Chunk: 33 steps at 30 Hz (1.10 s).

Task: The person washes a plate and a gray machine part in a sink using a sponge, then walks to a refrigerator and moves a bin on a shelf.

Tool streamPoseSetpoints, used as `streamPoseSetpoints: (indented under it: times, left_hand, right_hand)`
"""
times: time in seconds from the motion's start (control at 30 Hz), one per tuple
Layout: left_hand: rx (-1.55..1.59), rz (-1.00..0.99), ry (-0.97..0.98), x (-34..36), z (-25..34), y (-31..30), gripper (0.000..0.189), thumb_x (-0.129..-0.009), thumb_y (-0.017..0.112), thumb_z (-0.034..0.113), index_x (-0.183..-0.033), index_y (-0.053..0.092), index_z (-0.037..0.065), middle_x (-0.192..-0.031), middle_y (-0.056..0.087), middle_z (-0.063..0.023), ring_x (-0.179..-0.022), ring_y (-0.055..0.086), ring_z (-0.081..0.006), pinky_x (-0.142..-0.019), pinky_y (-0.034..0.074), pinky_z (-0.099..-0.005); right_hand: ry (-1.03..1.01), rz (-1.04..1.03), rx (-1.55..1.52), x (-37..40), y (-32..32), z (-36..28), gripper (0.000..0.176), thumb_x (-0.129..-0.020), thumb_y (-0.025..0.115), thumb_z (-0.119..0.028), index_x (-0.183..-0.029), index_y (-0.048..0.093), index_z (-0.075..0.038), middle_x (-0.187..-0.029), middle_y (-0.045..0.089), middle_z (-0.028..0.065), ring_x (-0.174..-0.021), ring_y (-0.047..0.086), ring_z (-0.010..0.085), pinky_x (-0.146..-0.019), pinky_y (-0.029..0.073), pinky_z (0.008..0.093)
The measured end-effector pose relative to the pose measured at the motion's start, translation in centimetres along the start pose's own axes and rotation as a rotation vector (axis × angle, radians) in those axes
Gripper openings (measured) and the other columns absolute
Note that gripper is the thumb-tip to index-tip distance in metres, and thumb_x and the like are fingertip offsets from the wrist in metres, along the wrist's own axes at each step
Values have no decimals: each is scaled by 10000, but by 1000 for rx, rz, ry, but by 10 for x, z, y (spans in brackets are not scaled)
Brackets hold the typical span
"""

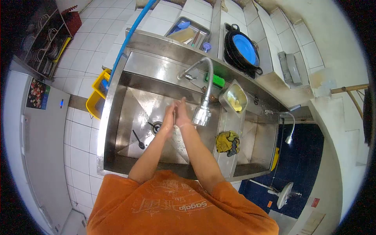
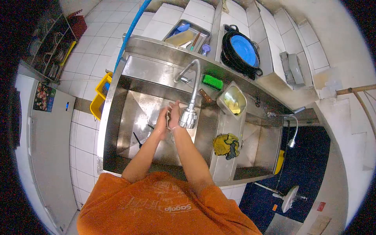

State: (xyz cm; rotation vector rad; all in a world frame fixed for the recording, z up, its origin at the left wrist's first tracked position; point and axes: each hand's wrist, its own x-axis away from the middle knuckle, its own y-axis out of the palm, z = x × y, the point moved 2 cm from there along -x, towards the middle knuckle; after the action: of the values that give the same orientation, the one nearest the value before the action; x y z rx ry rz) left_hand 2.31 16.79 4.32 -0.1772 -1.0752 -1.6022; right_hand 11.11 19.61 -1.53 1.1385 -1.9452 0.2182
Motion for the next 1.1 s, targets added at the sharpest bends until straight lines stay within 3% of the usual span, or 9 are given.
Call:
streamPoseSetpoints:
  times: [0.1,0.23,0.43,0.53,0.63,0.73,0.8,0.83,1.1]
  left_hand:
    - [90,-109,-20,-39,-31,-27,772,-809,424,632,-1407,211,192,-1460,218,-90,-1339,188,-308,-998,209,-594]
    - [170,-128,-132,-19,-19,-25,788,-769,426,679,-1402,224,256,-1458,228,-71,-1330,196,-339,-936,193,-691]
    - [243,-8,-206,-17,-28,-36,518,-833,387,620,-1186,457,248,-1198,523,-58,-1121,469,-282,-841,265,-711]
    - [246,-9,-219,-20,-31,-43,546,-839,372,618,-1203,462,221,-1142,556,-73,-1072,504,-284,-832,320,-669]
    - [337,-169,-285,-38,-50,-57,723,-809,401,631,-1376,306,194,-1423,296,-85,-1284,283,-358,-911,218,-711]
    - [250,-129,-265,-39,-50,-43,661,-867,371,566,-1391,283,173,-1415,313,-90,-1291,288,-329,-932,258,-668]
    - [169,10,-155,-31,-40,-17,522,-925,323,522,-1256,443,138,-1233,503,-80,-1090,491,-250,-893,410,-454]
    - [171,-92,-172,-25,-32,-8,584,-945,306,471,-1409,243,121,-1435,278,-86,-1303,282,-267,-1028,295,-462]
    - [-21,-164,-41,-56,-72,6,626,-950,304,456,-1436,146,94,-1489,165,-88,-1352,188,-254,-1095,163,-372]
  right_hand:
    - [4,15,33,27,15,-19,686,-905,270,-600,-1263,468,-49,-1208,483,129,-1141,422,263,-986,331,392]
    - [-94,31,-39,-4,3,-16,637,-933,268,-542,-1256,474,-33,-1200,482,122,-1076,427,250,-944,346,368]
    - [-182,101,-75,6,9,-27,520,-954,337,-439,-1181,545,-19,-1152,577,113,-1011,518,217,-890,381,321]
    - [-51,81,462,52,29,-37,490,-947,380,-408,-1148,567,-2,-1173,580,135,-1088,529,232,-942,365,298]
    - [-299,-151,1001,60,16,-17,472,-937,412,-385,-1156,569,3,-1202,561,148,-1120,511,253,-964,354,308]
    - [-348,-158,978,72,2,-7,522,-945,384,-408,-1268,477,-10,-1306,477,148,-1221,428,254,-1019,305,327]
    - [-270,-143,655,69,-7,0,585,-955,328,-445,-1369,335,-33,-1418,332,140,-1316,297,244,-1070,230,318]
    - [-234,-164,690,67,-15,0,635,-957,272,-482,-1411,228,-41,-1471,216,125,-1352,209,244,-1090,180,313]
    - [-236,-58,456,112,-9,-20,571,-975,265,-422,-1420,216,-68,-1466,224,115,-1327,262,244,-1081,219,343]
